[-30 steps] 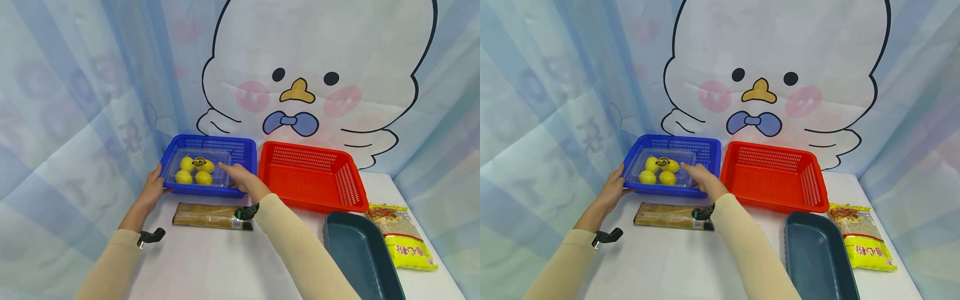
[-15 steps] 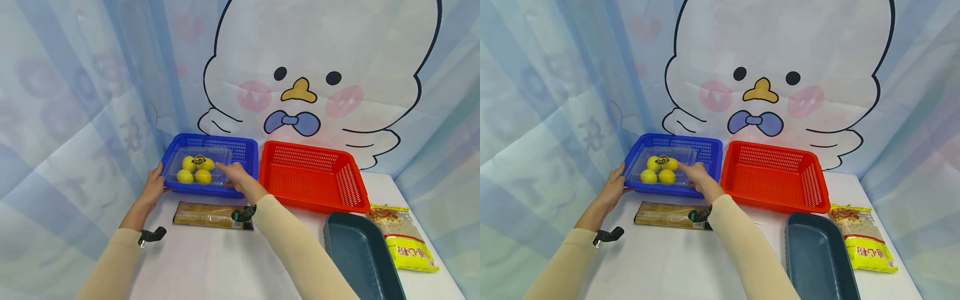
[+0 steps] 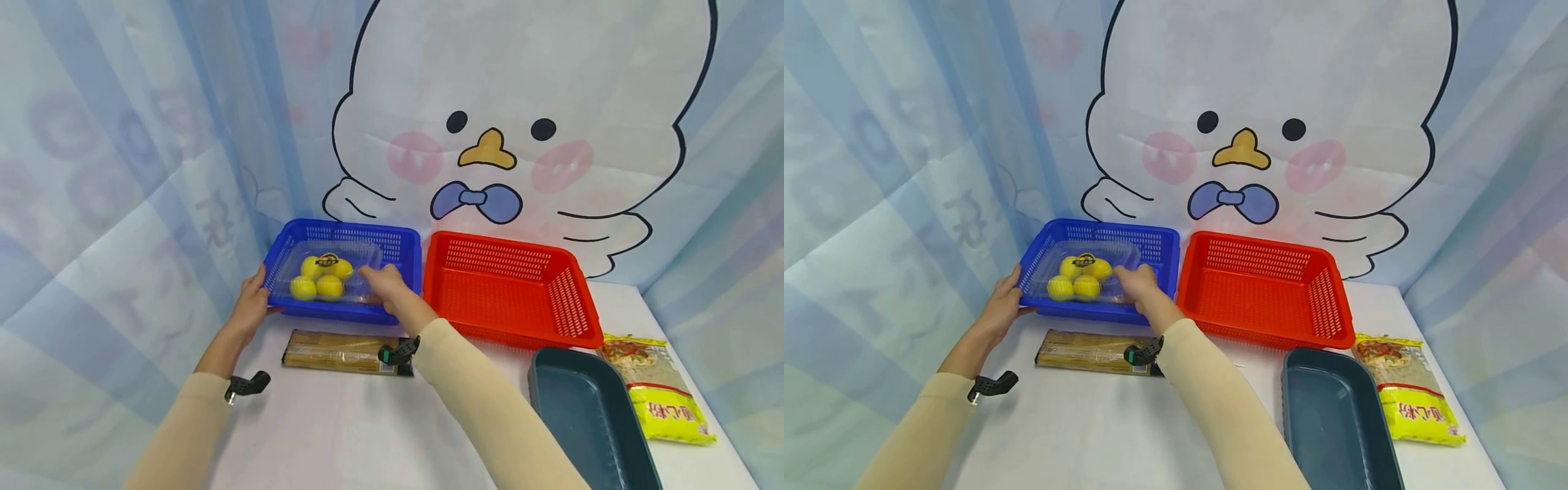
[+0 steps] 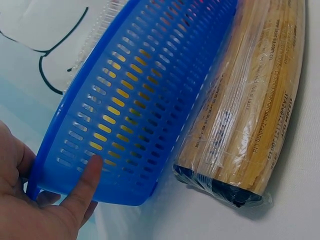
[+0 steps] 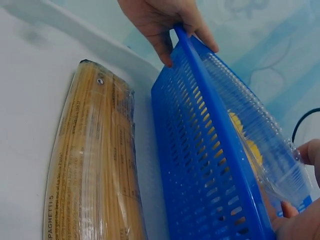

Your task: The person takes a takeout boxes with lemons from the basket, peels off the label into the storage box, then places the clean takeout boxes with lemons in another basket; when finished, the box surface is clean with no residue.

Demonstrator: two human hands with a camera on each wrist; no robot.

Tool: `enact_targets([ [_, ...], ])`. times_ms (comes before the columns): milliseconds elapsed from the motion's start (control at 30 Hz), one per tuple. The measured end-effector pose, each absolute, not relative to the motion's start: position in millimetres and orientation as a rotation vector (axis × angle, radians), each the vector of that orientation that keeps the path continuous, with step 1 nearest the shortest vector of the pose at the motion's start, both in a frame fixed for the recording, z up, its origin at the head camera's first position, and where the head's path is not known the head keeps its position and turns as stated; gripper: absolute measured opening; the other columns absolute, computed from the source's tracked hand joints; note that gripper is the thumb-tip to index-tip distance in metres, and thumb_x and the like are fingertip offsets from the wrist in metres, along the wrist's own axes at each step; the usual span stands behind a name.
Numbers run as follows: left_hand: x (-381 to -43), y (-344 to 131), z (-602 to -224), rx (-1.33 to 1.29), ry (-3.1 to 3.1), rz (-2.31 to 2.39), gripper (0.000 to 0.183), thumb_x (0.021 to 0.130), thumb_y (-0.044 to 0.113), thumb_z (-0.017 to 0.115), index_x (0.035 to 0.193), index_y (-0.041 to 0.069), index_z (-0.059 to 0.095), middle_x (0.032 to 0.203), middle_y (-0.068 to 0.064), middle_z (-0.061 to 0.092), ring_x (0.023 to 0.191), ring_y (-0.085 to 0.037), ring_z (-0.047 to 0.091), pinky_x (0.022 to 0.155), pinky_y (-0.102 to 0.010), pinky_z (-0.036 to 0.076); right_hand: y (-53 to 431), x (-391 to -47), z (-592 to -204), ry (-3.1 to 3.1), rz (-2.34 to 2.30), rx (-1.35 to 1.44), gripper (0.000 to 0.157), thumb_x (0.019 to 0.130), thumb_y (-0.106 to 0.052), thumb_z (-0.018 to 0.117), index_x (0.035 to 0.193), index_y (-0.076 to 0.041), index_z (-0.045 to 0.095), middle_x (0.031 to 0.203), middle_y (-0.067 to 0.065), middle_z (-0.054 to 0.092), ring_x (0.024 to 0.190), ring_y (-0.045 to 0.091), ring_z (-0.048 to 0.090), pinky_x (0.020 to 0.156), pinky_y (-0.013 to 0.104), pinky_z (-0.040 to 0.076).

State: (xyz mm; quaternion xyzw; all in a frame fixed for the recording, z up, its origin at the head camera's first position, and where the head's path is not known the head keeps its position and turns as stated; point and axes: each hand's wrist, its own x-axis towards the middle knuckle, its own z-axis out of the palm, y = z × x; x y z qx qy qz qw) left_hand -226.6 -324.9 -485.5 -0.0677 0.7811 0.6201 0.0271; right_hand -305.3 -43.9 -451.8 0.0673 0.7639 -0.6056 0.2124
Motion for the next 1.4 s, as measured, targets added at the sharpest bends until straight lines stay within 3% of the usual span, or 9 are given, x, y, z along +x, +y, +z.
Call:
enact_targets([
  [133,-227,-324,-486,-0.207,2.412,1.912,0.062,0.112,0.008,0.012,0.168,0.019,-0.013,0.173,-0.02,-0.012,0.154,-0.05,0.028,0.119,-0.057,0.045,-41,-306,-451,2.128,-1.673,0.229,0.087,0.104,-0.038,0.064,0.167,0.001,0.018,0.171,0.018,0.028,0.153,0.033,0.038,0.132,0.051,0.028],
  [267,-226,-324,-485,-0.203,2.422,1.902,0.062,0.112,0.009,0.012,0.168,0.018,-0.014,0.173,-0.021,-0.011,0.153,-0.051,0.03,0.119,-0.056,0.046,-36,-307,-449,2.138,-1.663,0.233,0.089,0.104,-0.04,0.064,0.168,0.0,0.016,0.173,0.017,0.023,0.154,0.033,0.037,0.132,0.051,0.028],
  [367,-224,-323,-484,-0.196,2.43,1.888,0.061,0.112,0.009,0.011,0.168,0.018,-0.014,0.173,-0.022,-0.011,0.153,-0.051,0.03,0.118,-0.056,0.047,-31,-307,-446,2.084,-1.71,0.232,0.091,0.103,-0.038,0.064,0.168,0.001,0.013,0.174,0.017,0.021,0.151,0.034,0.042,0.122,0.049,0.045],
  [500,-224,-322,-484,-0.179,2.424,1.897,0.062,0.112,0.007,0.011,0.168,0.017,-0.014,0.173,-0.022,-0.013,0.155,-0.051,0.024,0.118,-0.057,0.047,-25,-307,-439,1.968,-1.812,0.212,0.093,0.103,-0.033,0.063,0.168,0.001,0.005,0.175,0.019,0.015,0.146,0.037,0.05,0.095,0.044,0.064],
  [633,-225,-324,-485,-0.175,2.413,1.916,0.063,0.111,0.005,0.011,0.168,0.018,-0.015,0.173,-0.021,-0.016,0.156,-0.052,0.021,0.119,-0.059,0.045,-22,-306,-430,1.935,-1.828,0.182,0.094,0.103,-0.032,0.062,0.169,0.001,0.003,0.175,0.018,0.015,0.147,0.037,0.049,0.092,0.043,0.065],
  [900,-225,-325,-486,-0.188,2.422,1.913,0.063,0.111,0.005,0.012,0.167,0.017,-0.014,0.173,-0.022,-0.013,0.156,-0.051,0.019,0.119,-0.061,0.045,-15,-296,-414,1.861,-1.879,0.129,0.082,0.102,-0.025,0.063,0.165,0.005,0.019,0.167,0.02,0.027,0.147,0.038,0.045,0.084,0.039,0.067],
  [1033,-225,-324,-485,-0.188,2.427,1.912,0.063,0.111,0.006,0.012,0.168,0.015,-0.013,0.173,-0.023,-0.013,0.155,-0.052,0.022,0.119,-0.06,0.045,-8,-291,-407,1.876,-1.874,0.126,0.071,0.101,-0.027,0.064,0.157,0.004,0.034,0.149,0.015,0.039,0.127,0.036,0.059,0.073,0.029,0.067],
  [1133,-224,-324,-484,-0.189,2.427,1.91,0.062,0.112,0.007,0.011,0.168,0.016,-0.013,0.173,-0.024,-0.012,0.154,-0.051,0.025,0.119,-0.059,0.045,-4,-288,-403,1.881,-1.869,0.109,0.062,0.101,-0.028,0.064,0.151,0.003,0.043,0.139,0.014,0.041,0.108,0.029,0.059,0.072,0.027,0.067],
  [1400,-222,-323,-483,-0.193,2.421,1.9,0.061,0.112,0.009,0.01,0.167,0.017,-0.014,0.172,-0.024,-0.012,0.151,-0.052,0.03,0.118,-0.058,0.046,9,-281,-401,1.898,-1.838,0.049,0.052,0.106,-0.029,0.056,0.15,-0.001,0.057,0.132,0.016,0.041,0.069,0.016,0.04,0.071,0.024,0.066],
])
